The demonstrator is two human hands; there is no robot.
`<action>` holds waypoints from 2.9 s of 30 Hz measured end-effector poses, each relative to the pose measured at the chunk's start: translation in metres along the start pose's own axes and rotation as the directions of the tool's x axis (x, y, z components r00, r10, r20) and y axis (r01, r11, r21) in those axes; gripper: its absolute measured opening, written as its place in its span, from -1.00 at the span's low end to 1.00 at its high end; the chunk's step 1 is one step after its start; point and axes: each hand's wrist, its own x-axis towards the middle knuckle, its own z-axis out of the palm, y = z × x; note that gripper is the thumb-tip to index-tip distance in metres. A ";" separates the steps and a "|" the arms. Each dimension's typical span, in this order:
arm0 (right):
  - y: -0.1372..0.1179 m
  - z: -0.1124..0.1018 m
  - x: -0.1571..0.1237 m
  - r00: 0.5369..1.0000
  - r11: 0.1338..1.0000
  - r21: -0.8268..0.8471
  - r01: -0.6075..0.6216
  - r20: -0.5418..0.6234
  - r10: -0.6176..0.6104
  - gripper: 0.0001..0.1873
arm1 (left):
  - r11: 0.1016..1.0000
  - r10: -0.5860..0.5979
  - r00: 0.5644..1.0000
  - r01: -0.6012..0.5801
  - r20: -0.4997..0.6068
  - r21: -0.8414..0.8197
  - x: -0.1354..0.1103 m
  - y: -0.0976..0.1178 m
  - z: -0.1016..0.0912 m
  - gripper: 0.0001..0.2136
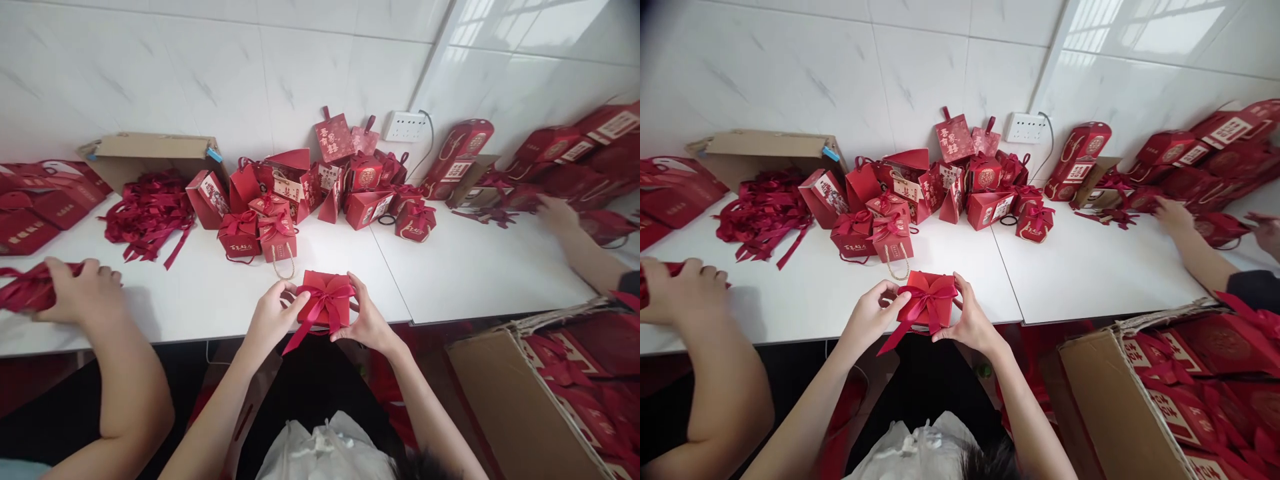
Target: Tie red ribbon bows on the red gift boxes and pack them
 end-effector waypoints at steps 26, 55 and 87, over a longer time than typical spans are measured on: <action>-0.045 -0.082 -0.089 0.767 0.915 -0.378 0.142 -0.542 -0.344 0.08 | 0.057 0.997 0.043 -0.968 -0.063 0.246 -0.030 0.100 0.091 -0.92; -0.063 -0.131 -0.178 0.643 0.832 0.552 0.051 -0.656 0.395 -0.03 | 0.938 0.326 0.916 -0.282 0.234 -0.203 0.117 0.027 0.208 -0.81; -0.072 -0.099 -0.153 0.505 0.672 -0.591 -0.447 -0.786 -0.356 0.20 | 0.480 0.864 0.491 -0.743 0.107 -0.466 0.014 0.148 0.159 -0.96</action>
